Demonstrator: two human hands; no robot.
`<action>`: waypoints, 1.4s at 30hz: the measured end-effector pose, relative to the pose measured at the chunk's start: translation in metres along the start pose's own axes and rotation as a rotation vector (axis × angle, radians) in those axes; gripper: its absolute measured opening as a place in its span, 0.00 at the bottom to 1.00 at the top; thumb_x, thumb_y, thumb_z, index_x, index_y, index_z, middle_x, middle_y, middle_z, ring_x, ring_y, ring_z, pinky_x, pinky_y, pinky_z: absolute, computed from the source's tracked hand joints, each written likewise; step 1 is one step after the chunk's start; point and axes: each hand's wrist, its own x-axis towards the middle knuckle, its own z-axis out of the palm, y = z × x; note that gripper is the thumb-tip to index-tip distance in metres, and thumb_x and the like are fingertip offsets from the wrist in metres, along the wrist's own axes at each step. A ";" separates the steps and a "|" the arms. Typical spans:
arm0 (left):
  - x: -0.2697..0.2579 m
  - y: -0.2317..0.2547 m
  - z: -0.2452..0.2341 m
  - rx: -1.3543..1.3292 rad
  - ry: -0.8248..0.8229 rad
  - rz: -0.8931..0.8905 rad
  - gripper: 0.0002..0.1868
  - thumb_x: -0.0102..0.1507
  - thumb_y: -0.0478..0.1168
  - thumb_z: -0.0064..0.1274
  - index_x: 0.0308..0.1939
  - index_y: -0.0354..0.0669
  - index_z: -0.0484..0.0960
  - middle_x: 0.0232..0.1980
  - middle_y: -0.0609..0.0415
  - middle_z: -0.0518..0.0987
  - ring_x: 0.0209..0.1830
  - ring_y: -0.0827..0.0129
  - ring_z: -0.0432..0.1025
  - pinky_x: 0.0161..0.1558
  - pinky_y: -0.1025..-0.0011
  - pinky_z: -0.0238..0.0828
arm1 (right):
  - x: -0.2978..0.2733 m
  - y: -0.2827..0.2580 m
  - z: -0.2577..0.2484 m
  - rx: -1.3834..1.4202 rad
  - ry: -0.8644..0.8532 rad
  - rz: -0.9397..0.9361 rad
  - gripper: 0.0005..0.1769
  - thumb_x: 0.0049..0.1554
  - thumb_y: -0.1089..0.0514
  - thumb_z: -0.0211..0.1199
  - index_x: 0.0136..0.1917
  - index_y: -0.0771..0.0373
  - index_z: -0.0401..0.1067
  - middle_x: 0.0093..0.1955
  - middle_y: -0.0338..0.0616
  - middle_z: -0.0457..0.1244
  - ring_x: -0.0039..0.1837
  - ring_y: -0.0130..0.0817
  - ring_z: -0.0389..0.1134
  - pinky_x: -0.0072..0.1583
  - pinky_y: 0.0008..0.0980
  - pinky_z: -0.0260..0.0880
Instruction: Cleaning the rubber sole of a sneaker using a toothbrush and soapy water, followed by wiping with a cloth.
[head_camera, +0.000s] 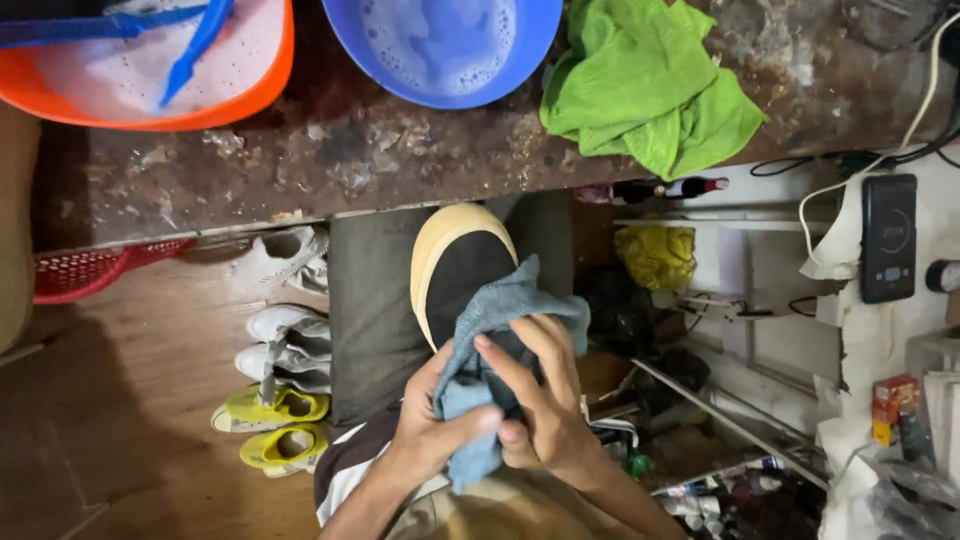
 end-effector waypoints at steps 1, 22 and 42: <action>0.001 0.008 0.008 0.149 0.115 -0.083 0.15 0.56 0.35 0.58 0.46 0.38 0.74 0.31 0.62 0.70 0.28 0.81 0.61 0.32 0.81 0.63 | 0.002 -0.002 0.002 -0.032 -0.019 -0.012 0.36 0.64 0.36 0.28 0.59 0.63 0.67 0.61 0.60 0.56 0.64 0.56 0.59 0.66 0.54 0.61; 0.021 0.022 0.009 0.386 0.271 -0.138 0.13 0.62 0.38 0.46 0.23 0.44 0.65 0.09 0.57 0.72 0.08 0.75 0.65 0.18 0.77 0.64 | 0.034 0.007 -0.009 -0.031 0.097 0.305 0.07 0.56 0.64 0.52 0.46 0.70 0.65 0.48 0.54 0.62 0.51 0.44 0.65 0.54 0.36 0.67; 0.012 -0.004 -0.014 0.557 0.268 0.065 0.09 0.54 0.46 0.48 0.29 0.49 0.66 0.22 0.69 0.63 0.23 0.82 0.55 0.24 0.76 0.56 | 0.048 -0.031 0.027 -0.128 -0.012 0.069 0.31 0.49 0.37 0.58 0.49 0.68 0.65 0.48 0.48 0.64 0.48 0.39 0.63 0.52 0.36 0.62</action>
